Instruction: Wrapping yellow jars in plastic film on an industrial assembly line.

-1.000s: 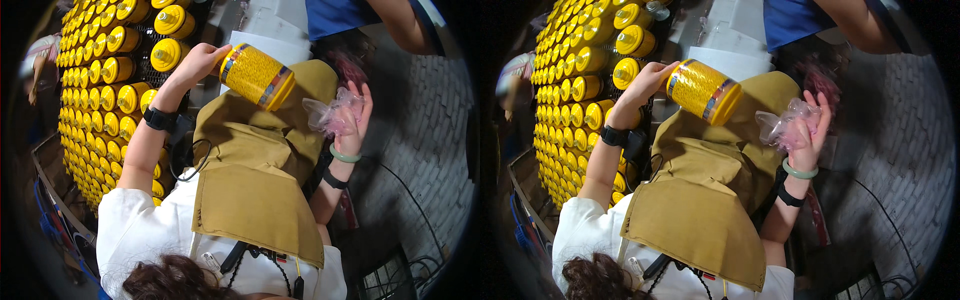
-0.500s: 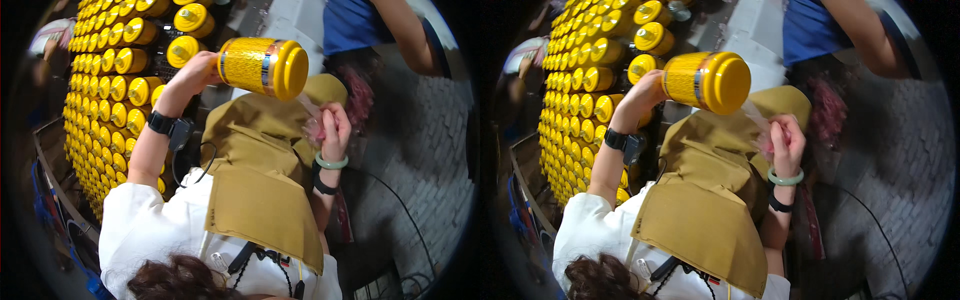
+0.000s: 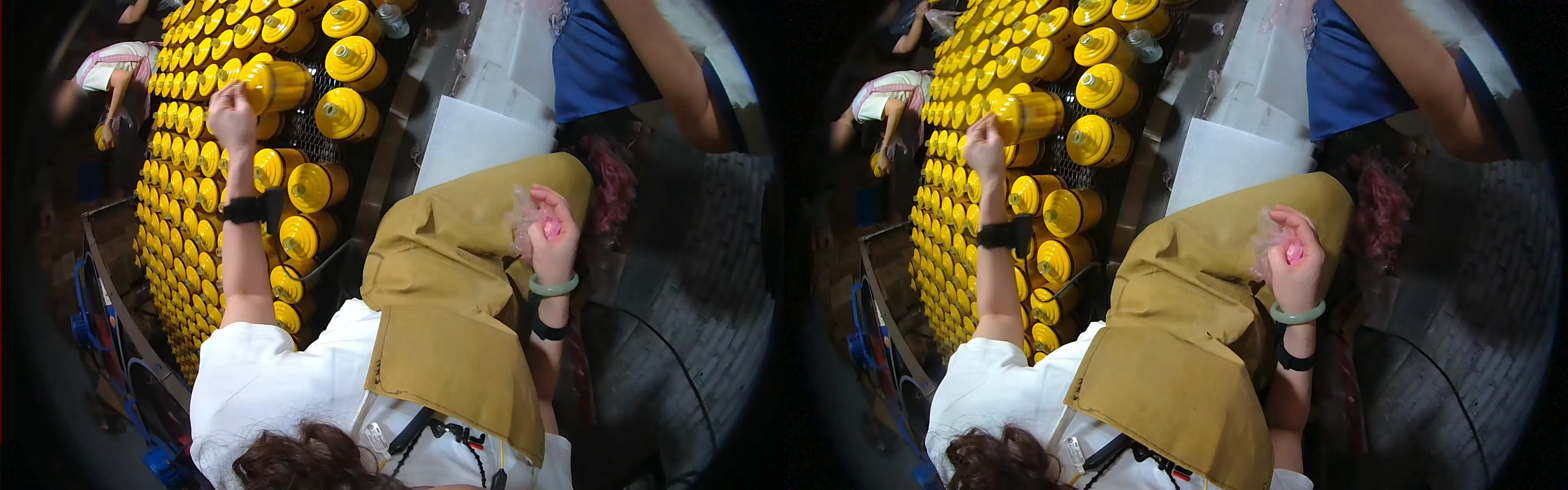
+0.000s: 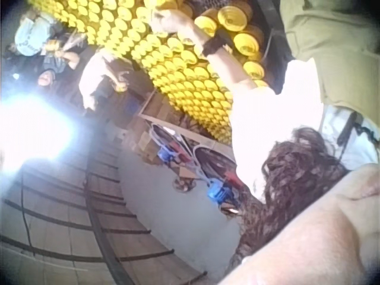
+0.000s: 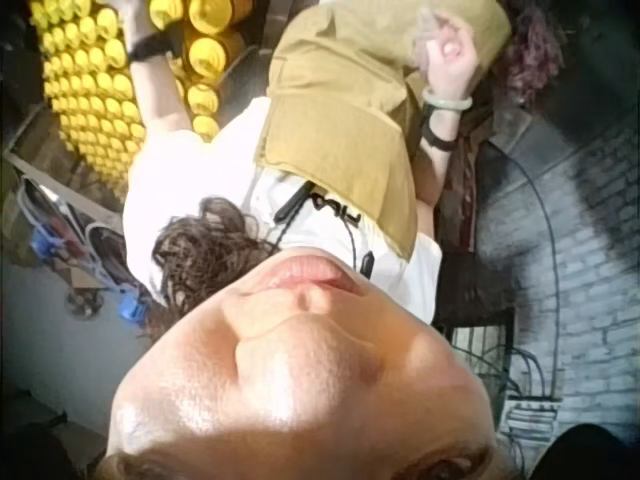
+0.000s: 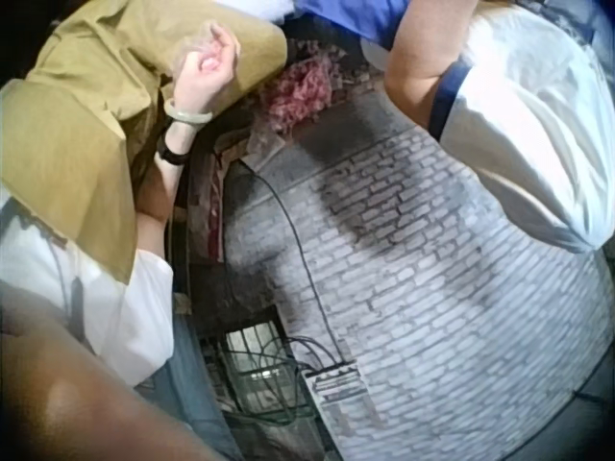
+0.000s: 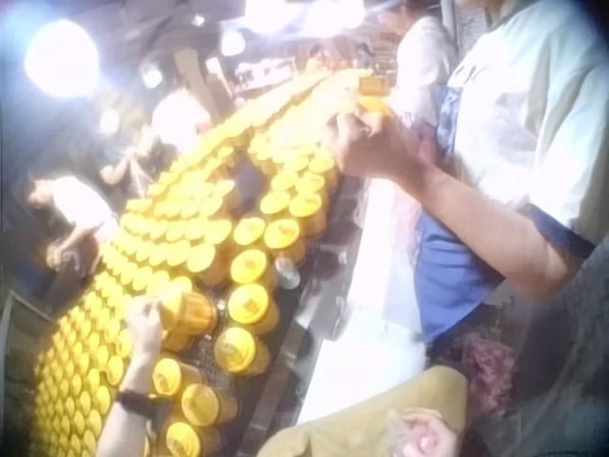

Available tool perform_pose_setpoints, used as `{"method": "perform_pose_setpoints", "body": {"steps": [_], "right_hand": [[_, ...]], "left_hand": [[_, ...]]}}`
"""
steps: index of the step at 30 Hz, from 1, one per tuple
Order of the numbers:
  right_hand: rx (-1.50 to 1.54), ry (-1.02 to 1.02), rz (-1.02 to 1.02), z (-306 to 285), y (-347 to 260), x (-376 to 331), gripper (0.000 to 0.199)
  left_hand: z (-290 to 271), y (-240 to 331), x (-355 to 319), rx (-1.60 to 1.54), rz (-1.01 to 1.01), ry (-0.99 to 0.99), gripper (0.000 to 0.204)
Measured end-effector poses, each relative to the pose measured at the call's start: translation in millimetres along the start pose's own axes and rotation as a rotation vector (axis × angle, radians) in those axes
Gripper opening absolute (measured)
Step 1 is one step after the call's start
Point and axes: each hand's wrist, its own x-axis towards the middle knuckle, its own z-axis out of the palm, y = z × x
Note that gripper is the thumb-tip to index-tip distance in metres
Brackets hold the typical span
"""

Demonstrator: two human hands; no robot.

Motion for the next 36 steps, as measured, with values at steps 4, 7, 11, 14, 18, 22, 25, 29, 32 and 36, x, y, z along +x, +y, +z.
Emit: {"method": "perform_pose_setpoints", "body": {"steps": [4, 7, 11, 14, 18, 22, 25, 29, 32, 36], "right_hand": [[0.188, 0.019, 0.093, 3, -14, -3, 0.042], [0.264, 0.002, 0.157, 0, -13, -5, 0.040], [0.255, -0.005, 0.180, -1, -16, -5, 0.036], [0.232, 0.001, 0.153, 1, -10, -8, 0.035], [0.219, 0.014, 0.132, 3, -3, -7, 0.035], [0.234, -0.010, 0.168, 4, 3, -4, 0.034], [0.223, -0.027, 0.162, 6, 3, -3, 0.034], [0.235, -0.036, 0.121, 3, 2, 0, 0.032], [-0.015, -0.004, -0.101, -10, -1, 2, 0.021], [-0.088, 0.144, 0.033, -11, -7, 0, 0.013]], "left_hand": [[47, -13, -25, 0.025, -0.044, -0.209, 0.019], [63, -13, -41, 0.031, -0.070, -0.305, 0.022], [55, 5, -33, 0.064, 0.037, -0.326, 0.024], [17, 28, -32, 0.058, 0.002, -0.347, 0.024], [-57, 52, -69, 0.271, -0.056, -0.774, 0.027], [-90, 40, -133, 0.124, -0.147, -0.748, 0.022], [-85, 43, -161, 0.115, -0.084, -0.570, 0.013], [-73, 48, -153, 0.199, 0.112, -0.512, 0.009], [-71, 70, -134, -0.116, -0.001, -0.563, 0.010], [-55, 114, -106, -0.703, -0.328, -0.929, 0.024]]}}
